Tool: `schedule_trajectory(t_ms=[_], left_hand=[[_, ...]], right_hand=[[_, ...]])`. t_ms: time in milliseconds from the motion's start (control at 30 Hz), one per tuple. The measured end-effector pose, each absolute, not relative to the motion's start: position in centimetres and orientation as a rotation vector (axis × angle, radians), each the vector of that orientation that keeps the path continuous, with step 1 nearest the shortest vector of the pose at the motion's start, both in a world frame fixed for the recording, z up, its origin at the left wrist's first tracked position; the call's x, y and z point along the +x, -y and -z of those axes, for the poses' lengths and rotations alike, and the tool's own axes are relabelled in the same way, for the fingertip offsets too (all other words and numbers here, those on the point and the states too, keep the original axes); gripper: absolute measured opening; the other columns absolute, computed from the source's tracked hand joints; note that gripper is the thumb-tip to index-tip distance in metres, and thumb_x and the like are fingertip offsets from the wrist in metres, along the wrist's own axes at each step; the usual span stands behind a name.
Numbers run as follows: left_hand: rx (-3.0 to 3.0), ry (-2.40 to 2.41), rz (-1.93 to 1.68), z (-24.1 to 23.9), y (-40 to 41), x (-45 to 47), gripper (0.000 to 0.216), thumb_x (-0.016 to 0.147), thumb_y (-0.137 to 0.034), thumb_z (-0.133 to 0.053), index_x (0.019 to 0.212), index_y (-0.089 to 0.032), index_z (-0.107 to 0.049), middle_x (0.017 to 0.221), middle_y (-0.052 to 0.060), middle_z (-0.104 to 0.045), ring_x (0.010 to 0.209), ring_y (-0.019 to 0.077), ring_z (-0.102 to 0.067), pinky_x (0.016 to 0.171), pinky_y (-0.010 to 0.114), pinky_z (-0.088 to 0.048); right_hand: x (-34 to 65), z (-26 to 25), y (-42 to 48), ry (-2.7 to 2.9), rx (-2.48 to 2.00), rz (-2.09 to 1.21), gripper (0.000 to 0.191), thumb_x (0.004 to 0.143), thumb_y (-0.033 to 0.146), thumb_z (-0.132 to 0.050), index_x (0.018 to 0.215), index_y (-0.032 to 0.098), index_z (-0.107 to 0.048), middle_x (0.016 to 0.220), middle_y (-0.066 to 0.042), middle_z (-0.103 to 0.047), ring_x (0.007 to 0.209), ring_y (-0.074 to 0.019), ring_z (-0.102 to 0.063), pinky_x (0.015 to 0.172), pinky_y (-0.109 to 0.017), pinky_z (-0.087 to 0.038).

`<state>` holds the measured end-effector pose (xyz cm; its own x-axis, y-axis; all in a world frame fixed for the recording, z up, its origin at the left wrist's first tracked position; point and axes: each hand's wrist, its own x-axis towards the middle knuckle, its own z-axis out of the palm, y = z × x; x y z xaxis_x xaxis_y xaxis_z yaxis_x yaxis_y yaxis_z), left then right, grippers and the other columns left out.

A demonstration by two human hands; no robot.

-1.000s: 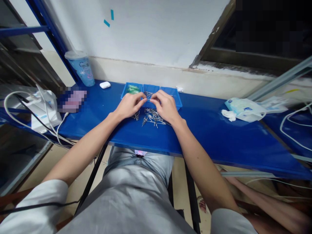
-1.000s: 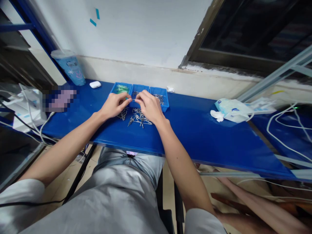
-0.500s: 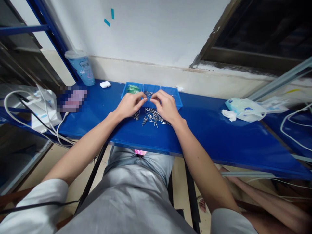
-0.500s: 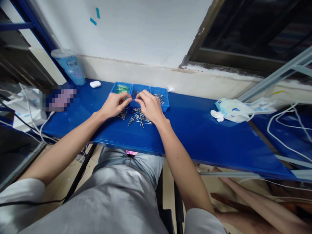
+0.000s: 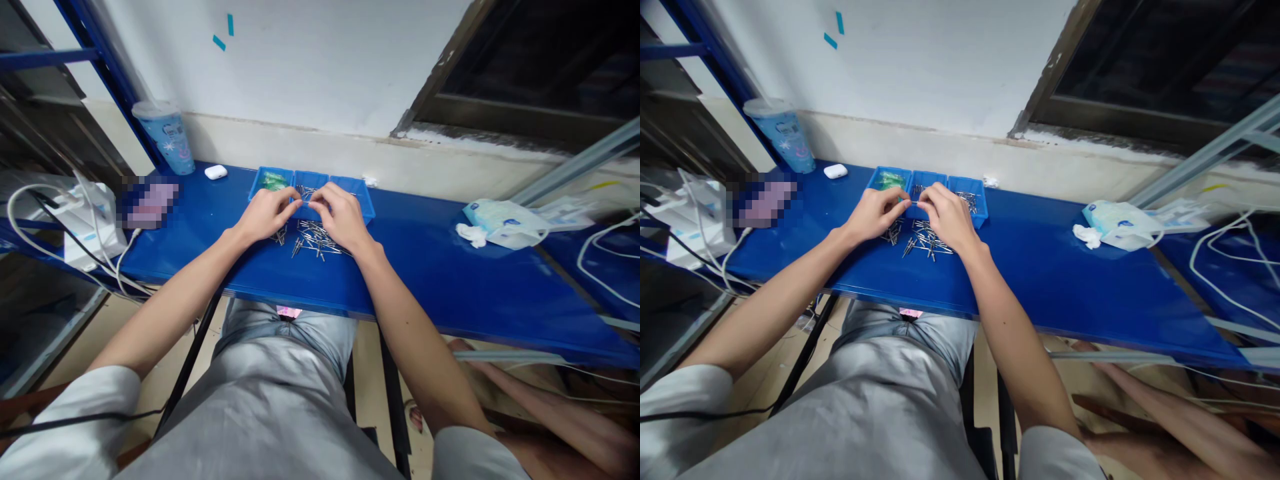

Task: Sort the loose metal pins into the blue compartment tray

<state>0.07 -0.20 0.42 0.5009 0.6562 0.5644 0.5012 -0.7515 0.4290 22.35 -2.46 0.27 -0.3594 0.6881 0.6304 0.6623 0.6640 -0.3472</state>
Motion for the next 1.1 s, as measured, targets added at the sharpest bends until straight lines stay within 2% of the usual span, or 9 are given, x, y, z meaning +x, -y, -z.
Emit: schedule_trajectory(t_ms=[133,600,833,1100], left_hand=[[2.537,-0.987,-1.094,-0.4,0.16,0.1,0.033,0.106,-0.045,-0.052,0.097,-0.019,-0.07,0.058,-0.002,-0.061,0.055,0.0157,-0.054,0.063,0.03,-0.039],[2.536,-0.987,-1.083,-0.41,0.14,0.08,0.03,0.106,-0.042,-0.053,0.098,-0.019,-0.071,0.057,-0.002,-0.06,0.054,0.0152,-0.052,0.064,0.03,-0.04],[2.538,-0.981,-1.093,-0.35,0.1,0.1,0.033,0.106,-0.044,-0.052,0.097,-0.018,-0.071,0.058,-0.003,-0.059,0.053,0.0144,-0.052,0.064,0.029,-0.038],[2.546,-0.97,-1.115,-0.43,0.24,0.1,0.036,0.107,-0.047,-0.05,0.097,-0.018,-0.071,0.057,-0.003,-0.059,0.054,0.0147,-0.053,0.063,0.029,-0.039]], right_hand=[[22.36,-0.21,2.42,2.096,-1.035,-0.031,0.034,0.11,0.052,-0.046,0.098,0.026,-0.064,0.1,-0.007,-0.069,0.089,-0.0249,-0.063,0.081,-0.04,-0.05],[22.36,-0.27,2.42,2.101,-1.038,-0.036,0.018,0.108,0.036,-0.054,0.098,0.025,-0.064,0.1,-0.006,-0.068,0.089,-0.0239,-0.062,0.081,-0.039,-0.047],[22.28,-0.35,2.63,2.096,-1.044,-0.042,0.023,0.109,0.04,-0.051,0.098,0.024,-0.065,0.1,-0.007,-0.068,0.089,-0.0239,-0.062,0.081,-0.039,-0.047],[22.1,-0.23,2.63,2.073,-1.11,-0.001,0.024,0.109,0.032,-0.049,0.092,0.024,-0.064,0.095,-0.006,-0.069,0.087,-0.0234,-0.062,0.078,-0.037,-0.045]])
